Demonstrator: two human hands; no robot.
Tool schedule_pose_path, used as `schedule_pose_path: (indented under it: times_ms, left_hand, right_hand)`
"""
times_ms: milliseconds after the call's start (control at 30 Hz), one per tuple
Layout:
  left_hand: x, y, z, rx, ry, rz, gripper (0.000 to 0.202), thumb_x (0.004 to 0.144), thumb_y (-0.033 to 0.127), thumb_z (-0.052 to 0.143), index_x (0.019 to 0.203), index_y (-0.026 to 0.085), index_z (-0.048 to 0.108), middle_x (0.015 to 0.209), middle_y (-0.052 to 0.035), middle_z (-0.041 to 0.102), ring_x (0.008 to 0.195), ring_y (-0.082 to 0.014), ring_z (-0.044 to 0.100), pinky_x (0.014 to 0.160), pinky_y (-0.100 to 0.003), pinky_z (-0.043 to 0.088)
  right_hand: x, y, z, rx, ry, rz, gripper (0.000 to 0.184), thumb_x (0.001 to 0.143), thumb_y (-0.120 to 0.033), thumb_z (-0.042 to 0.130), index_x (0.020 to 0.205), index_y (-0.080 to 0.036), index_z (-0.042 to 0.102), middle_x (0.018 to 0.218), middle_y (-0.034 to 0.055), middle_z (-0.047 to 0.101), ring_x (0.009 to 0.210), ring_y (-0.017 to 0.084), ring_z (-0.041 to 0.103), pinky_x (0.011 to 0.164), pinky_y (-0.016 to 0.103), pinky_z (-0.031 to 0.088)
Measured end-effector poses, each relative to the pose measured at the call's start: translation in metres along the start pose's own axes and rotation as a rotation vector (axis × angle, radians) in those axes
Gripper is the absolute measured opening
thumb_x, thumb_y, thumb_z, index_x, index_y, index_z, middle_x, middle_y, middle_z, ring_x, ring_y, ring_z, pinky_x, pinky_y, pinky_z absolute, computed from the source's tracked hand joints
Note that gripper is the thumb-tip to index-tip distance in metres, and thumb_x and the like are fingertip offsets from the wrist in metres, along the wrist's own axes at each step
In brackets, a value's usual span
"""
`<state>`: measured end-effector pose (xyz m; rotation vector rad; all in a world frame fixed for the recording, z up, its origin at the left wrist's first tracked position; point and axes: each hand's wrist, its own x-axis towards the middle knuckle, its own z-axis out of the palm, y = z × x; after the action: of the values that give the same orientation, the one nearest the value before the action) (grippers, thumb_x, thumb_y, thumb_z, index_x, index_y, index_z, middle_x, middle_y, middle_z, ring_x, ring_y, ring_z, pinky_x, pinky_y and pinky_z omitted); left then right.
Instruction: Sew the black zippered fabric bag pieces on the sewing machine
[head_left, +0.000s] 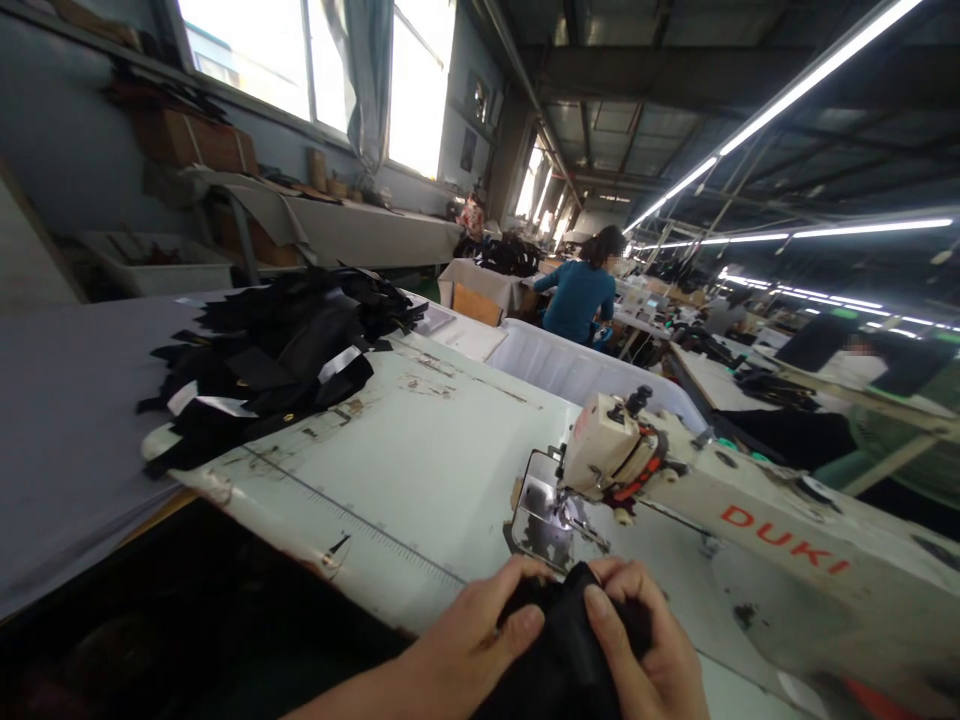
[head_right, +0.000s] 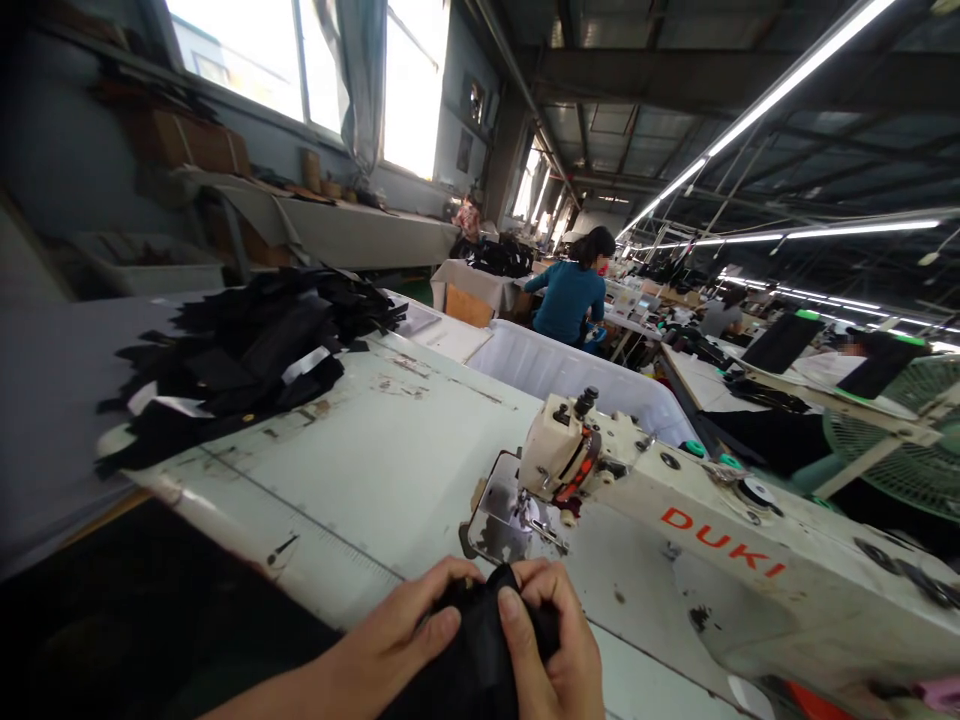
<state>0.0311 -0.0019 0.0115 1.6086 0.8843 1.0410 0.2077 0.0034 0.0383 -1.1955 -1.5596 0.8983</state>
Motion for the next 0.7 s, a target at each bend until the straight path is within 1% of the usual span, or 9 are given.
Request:
schedule_pose_path:
  times_ms: [67,133,200,233,367,433,500,600,700]
  left_hand:
    - [-0.001,-0.003,0.009,-0.161,0.033,-0.055,0.03,0.098,0.041,0.045,0.112,0.018,0.057,0.102,-0.0035,0.064,0.096,-0.0196,0.059,0.084,-0.027,0.047]
    - [0.001,-0.003,0.012,-0.231,0.113,-0.082,0.031,0.097,0.043,0.047,0.108,0.016,0.058,0.098,-0.0038,0.063,0.096,-0.0202,0.057,0.083,-0.027,0.046]
    - [0.006,0.002,0.004,-0.244,0.125,-0.082,0.032,0.095,0.044,0.051,0.106,0.015,0.06,0.097,-0.0045,0.064,0.096,-0.0211,0.058,0.083,-0.028,0.045]
    - [0.009,0.007,-0.003,-0.232,0.094,-0.073,0.032,0.094,0.044,0.053,0.104,0.015,0.062,0.097,-0.0048,0.064,0.095,-0.0216,0.058,0.083,-0.028,0.045]
    - [0.023,0.028,-0.042,-0.042,-0.137,0.031,0.026,0.09,0.035,0.06,0.104,0.015,0.069,0.097,-0.0054,0.069,0.093,-0.0222,0.063,0.083,-0.028,0.046]
    - [0.027,0.034,-0.053,0.071,-0.179,0.059,0.023,0.089,0.029,0.061,0.106,0.017,0.071,0.1,-0.0045,0.071,0.094,-0.0214,0.064,0.085,-0.027,0.045]
    - [0.027,0.036,-0.055,0.14,-0.182,0.036,0.022,0.088,0.023,0.063,0.108,0.02,0.071,0.102,-0.0022,0.072,0.095,-0.0194,0.065,0.085,-0.024,0.045]
    - [0.024,0.034,-0.049,0.191,-0.167,-0.004,0.019,0.088,0.019,0.063,0.105,0.021,0.071,0.099,0.0004,0.072,0.092,-0.0167,0.065,0.083,-0.021,0.045]
    - [0.021,0.034,-0.044,0.242,-0.13,-0.006,0.012,0.088,0.021,0.062,0.097,0.019,0.07,0.093,-0.0002,0.071,0.089,-0.0165,0.064,0.083,-0.021,0.044]
  right_hand:
    - [0.0,-0.001,0.002,-0.001,0.036,-0.008,0.027,0.09,-0.042,0.055,0.073,-0.025,0.043,0.086,0.0004,0.058,0.081,0.017,0.053,0.072,0.024,0.043]
    - [0.0,-0.003,0.003,-0.032,0.071,-0.026,0.027,0.091,-0.042,0.054,0.073,-0.025,0.043,0.087,0.0005,0.058,0.084,0.017,0.053,0.073,0.024,0.042]
    - [-0.001,-0.006,0.001,-0.08,0.102,-0.047,0.027,0.091,-0.04,0.053,0.072,-0.025,0.042,0.088,0.0004,0.058,0.084,0.017,0.053,0.073,0.023,0.042]
    - [-0.001,-0.007,-0.001,-0.107,0.108,-0.064,0.026,0.092,-0.039,0.053,0.072,-0.025,0.042,0.088,0.0001,0.058,0.083,0.017,0.053,0.073,0.024,0.042]
    - [-0.004,-0.004,-0.009,-0.189,0.034,-0.125,0.024,0.09,-0.037,0.055,0.071,-0.025,0.043,0.078,-0.0018,0.057,0.07,0.015,0.053,0.068,0.024,0.041]
    - [-0.007,0.004,-0.008,-0.192,0.017,-0.132,0.024,0.088,-0.036,0.057,0.071,-0.025,0.044,0.078,-0.0014,0.057,0.07,0.015,0.055,0.068,0.023,0.041]
    - [-0.01,0.013,-0.005,-0.17,0.037,-0.139,0.024,0.087,-0.035,0.058,0.07,-0.024,0.045,0.085,0.0005,0.061,0.078,0.016,0.058,0.073,0.023,0.042]
    - [-0.014,0.026,0.002,-0.112,0.083,-0.141,0.025,0.087,-0.034,0.059,0.069,-0.023,0.046,0.097,0.0029,0.065,0.091,0.018,0.061,0.08,0.023,0.043]
    - [-0.017,0.031,0.006,-0.056,0.115,-0.126,0.026,0.085,-0.036,0.062,0.068,-0.023,0.046,0.096,0.0027,0.068,0.091,0.018,0.063,0.08,0.022,0.045]
